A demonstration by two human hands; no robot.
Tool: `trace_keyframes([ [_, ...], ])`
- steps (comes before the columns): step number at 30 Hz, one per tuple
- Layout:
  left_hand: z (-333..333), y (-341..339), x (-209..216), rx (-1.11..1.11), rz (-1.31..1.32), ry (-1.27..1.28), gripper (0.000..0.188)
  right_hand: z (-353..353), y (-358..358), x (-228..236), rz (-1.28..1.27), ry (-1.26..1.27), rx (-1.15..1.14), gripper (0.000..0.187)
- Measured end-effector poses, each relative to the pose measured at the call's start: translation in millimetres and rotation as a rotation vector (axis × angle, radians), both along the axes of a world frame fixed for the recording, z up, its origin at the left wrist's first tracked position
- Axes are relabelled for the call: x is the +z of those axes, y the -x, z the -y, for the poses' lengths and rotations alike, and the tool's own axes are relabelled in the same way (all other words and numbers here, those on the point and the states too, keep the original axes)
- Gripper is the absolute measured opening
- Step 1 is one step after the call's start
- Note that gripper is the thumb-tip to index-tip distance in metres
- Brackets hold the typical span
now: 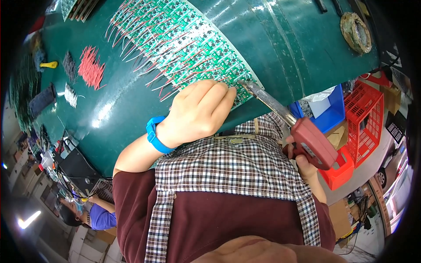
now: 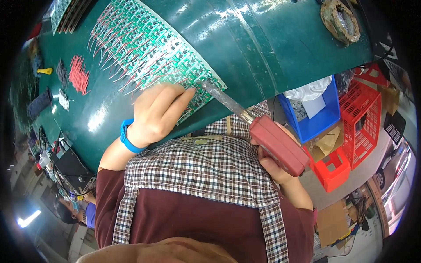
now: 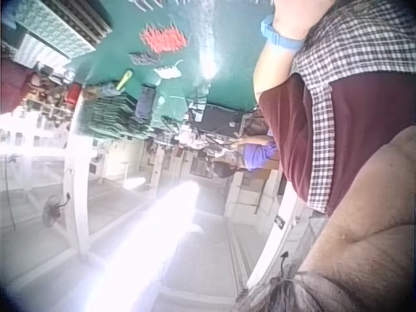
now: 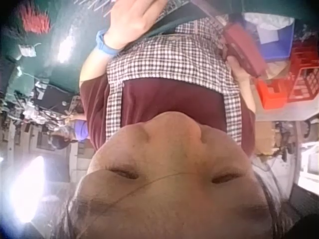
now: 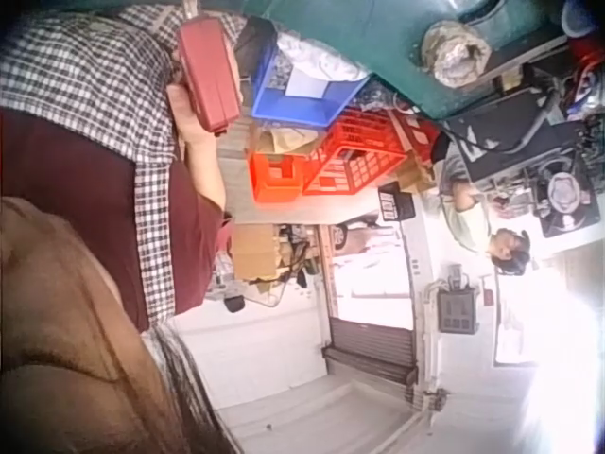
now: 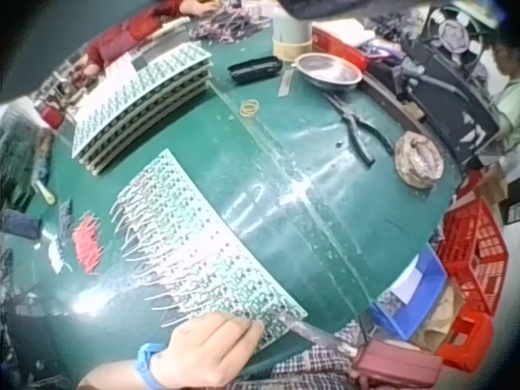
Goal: The person solders red wires and white wires onto circuit board panels using a handheld soldering iron.
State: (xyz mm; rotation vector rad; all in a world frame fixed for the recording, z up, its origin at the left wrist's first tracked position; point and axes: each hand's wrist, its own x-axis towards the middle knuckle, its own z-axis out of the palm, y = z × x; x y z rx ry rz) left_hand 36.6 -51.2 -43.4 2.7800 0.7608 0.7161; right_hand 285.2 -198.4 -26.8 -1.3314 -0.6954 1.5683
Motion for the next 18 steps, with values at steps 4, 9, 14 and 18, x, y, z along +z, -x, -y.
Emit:
trace_keyframes([
  [4, 0, -1, 1, 0.008, -0.038, 0.058, 0.025, 3, -7, -1, 0.006, 0.021, 0.046, 0.077],
  [9, 2, -1, 6, 0.004, -0.074, 0.177, 0.028, 6, -5, -3, 0.003, 0.029, 0.014, 0.075],
  [14, 1, -2, 5, -0.015, -0.062, 0.192, 0.028, 20, -17, -14, 0.112, 0.003, 0.086, 0.072],
  [18, 0, -2, 5, -0.031, -0.072, 0.195, 0.028, 14, -11, -9, 0.093, 0.019, 0.065, 0.074],
])
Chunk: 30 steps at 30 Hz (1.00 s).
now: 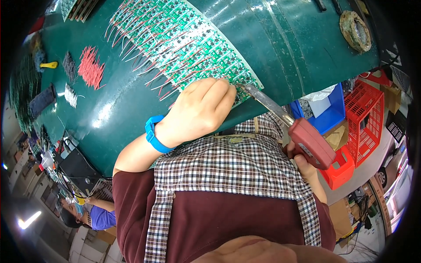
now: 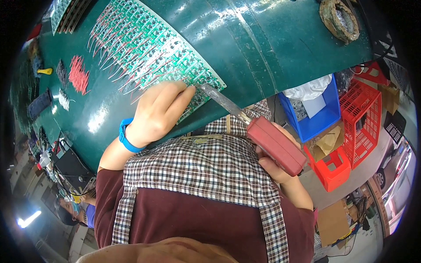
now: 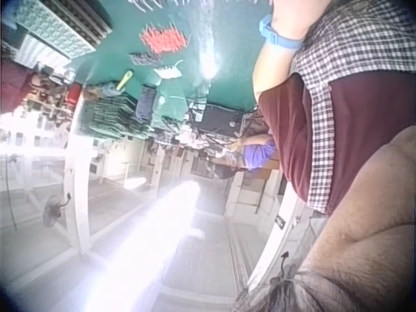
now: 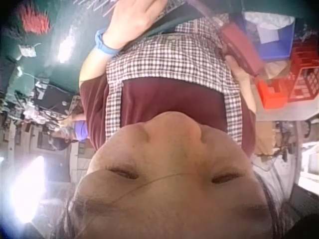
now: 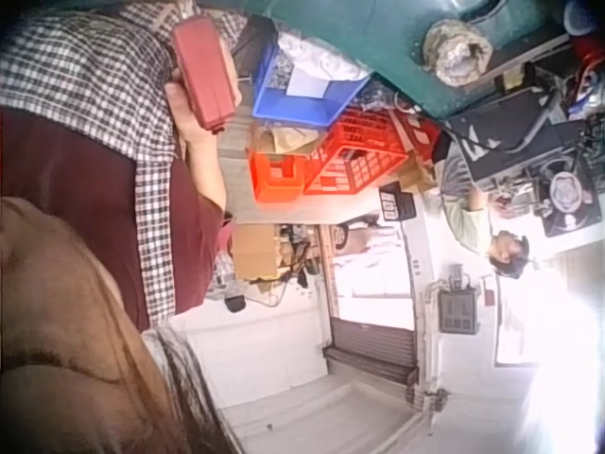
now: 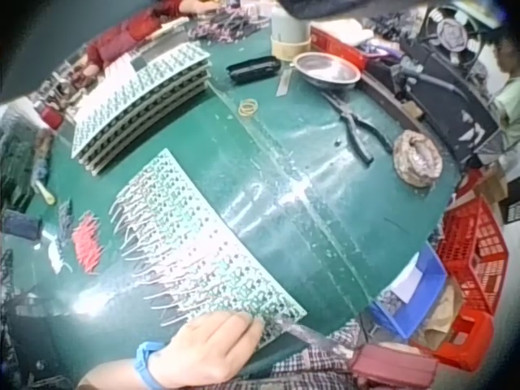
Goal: The person solders red wires and white wires onto circuit board panels using a handheld soldering iron.
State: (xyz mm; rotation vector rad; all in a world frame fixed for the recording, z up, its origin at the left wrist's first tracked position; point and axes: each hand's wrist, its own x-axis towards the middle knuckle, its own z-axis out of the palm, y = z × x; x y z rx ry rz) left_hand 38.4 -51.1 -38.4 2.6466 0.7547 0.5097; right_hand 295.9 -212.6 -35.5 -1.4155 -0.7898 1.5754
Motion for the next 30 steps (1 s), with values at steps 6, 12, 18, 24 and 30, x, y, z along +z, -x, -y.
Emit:
trace_keyframes([
  [6, 3, -1, 2, 0.013, -0.036, -0.026, 0.028, -12, 8, 8, -0.093, -0.033, -0.081, 0.078],
  [12, 4, -2, 3, 0.013, -0.055, -0.034, 0.029, -9, 8, 8, -0.082, -0.059, -0.068, 0.078],
  [18, 1, -2, 4, 0.018, -0.044, -0.047, 0.03, -8, 7, 8, -0.089, -0.04, -0.062, 0.081],
  [24, 9, -5, -6, -0.006, 0.078, -0.273, 0.024, -1, 4, 7, -0.077, -0.015, -0.054, 0.08],
  [30, 12, -6, -6, -0.012, 0.034, -0.17, 0.024, -4, 3, 9, -0.083, 0.044, -0.025, 0.076],
])
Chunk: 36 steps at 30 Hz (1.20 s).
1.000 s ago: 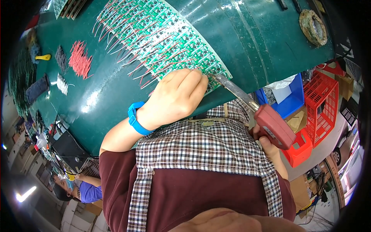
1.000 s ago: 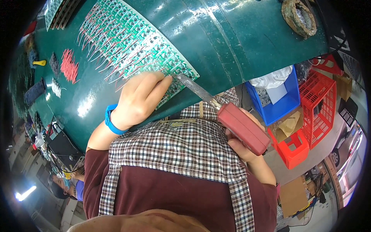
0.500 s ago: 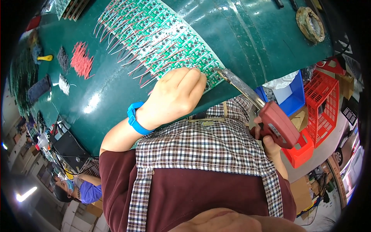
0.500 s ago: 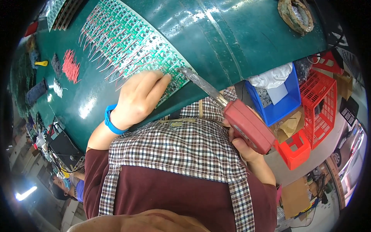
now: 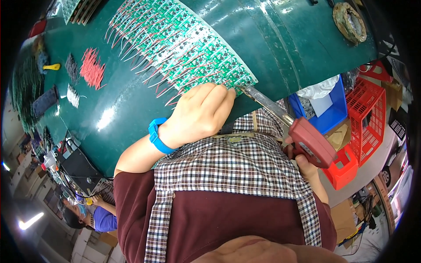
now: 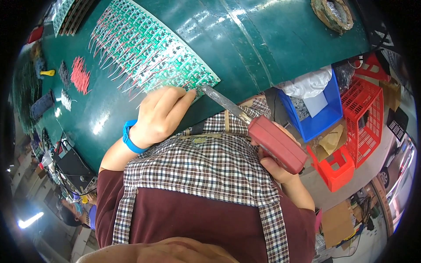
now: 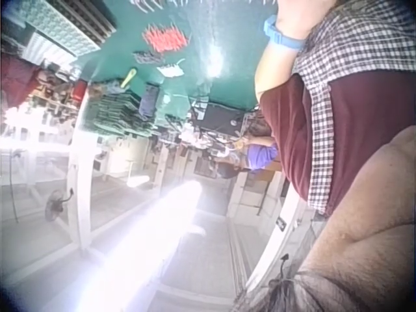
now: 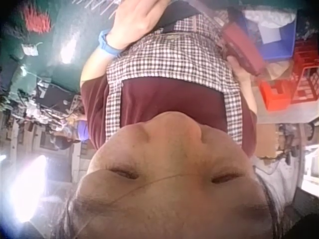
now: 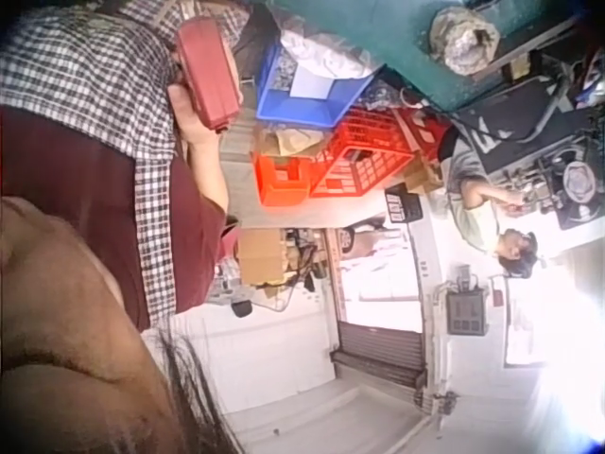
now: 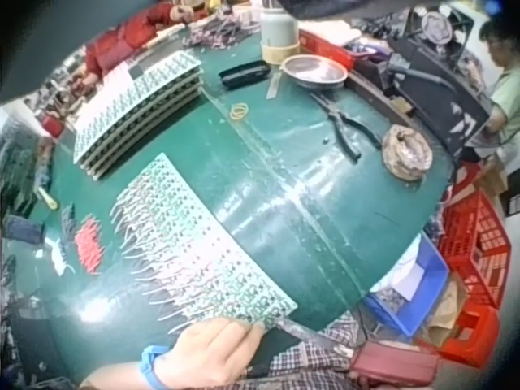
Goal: The person solders red wires and white wires onto circuit board panels using a handheld soldering iron.
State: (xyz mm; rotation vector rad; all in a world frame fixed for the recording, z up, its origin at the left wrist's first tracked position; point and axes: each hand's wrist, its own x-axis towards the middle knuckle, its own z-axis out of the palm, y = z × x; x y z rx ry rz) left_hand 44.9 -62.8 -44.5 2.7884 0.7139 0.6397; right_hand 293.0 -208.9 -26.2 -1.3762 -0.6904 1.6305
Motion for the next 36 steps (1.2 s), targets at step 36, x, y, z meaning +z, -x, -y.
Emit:
trace_keyframes([
  [36, 0, -3, 1, -0.025, -0.012, 0.062, 0.024, 13, -3, -6, -0.03, -0.005, -0.046, 0.08],
])
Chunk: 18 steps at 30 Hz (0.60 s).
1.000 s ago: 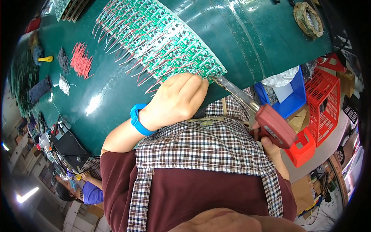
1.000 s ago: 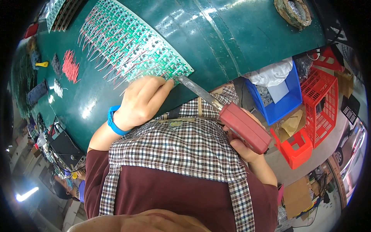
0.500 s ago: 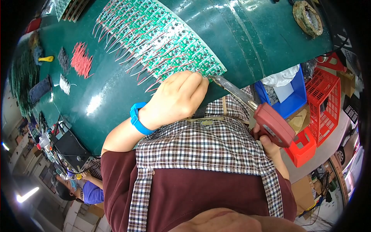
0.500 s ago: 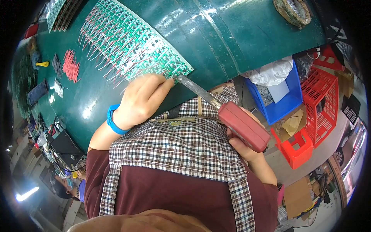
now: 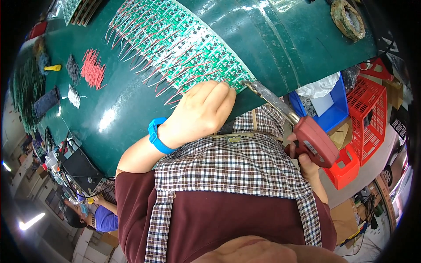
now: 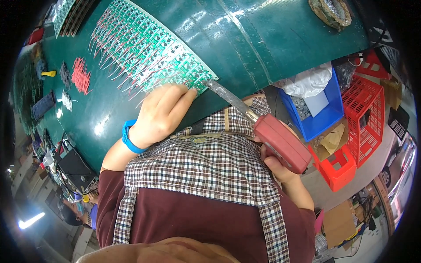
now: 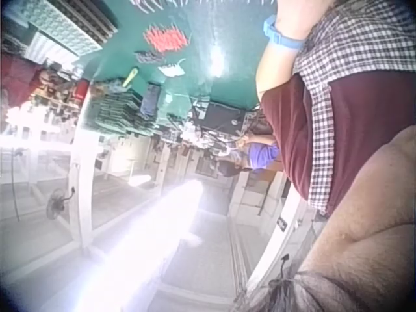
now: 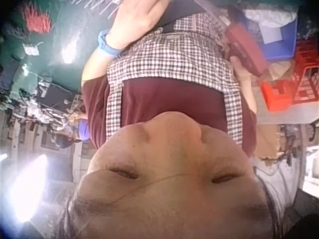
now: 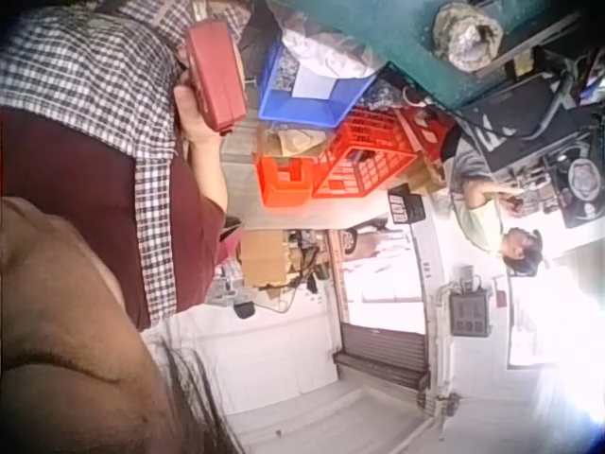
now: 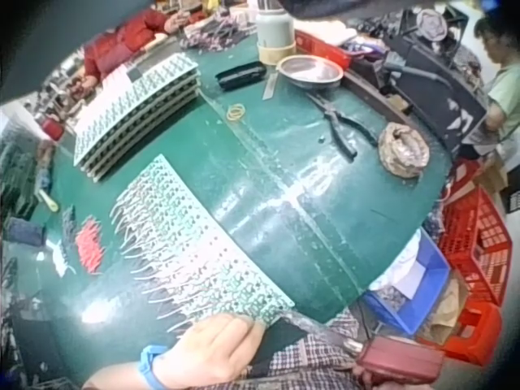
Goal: The person solders red wires and white wires onto circuit board panels using a handheld soldering iron.
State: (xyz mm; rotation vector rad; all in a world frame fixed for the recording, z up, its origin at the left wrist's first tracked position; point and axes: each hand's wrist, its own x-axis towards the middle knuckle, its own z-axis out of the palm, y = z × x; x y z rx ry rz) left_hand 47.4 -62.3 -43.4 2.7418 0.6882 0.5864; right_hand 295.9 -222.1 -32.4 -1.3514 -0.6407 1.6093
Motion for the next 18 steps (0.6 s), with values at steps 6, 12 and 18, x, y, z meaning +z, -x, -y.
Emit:
trace_keyframes([
  [6, 0, -3, 1, 0.015, -0.024, -0.08, 0.023, -4, 2, 0, 0.031, -0.123, -0.016, 0.072],
  [12, 1, 0, -2, 0.091, 0.036, -0.154, 0.024, -23, 10, 4, 0.081, -0.217, -0.094, 0.063],
  [18, -8, 30, 12, 0.208, 0.075, -0.181, 0.024, -32, 9, 4, 0.229, -0.287, -0.165, 0.06],
])
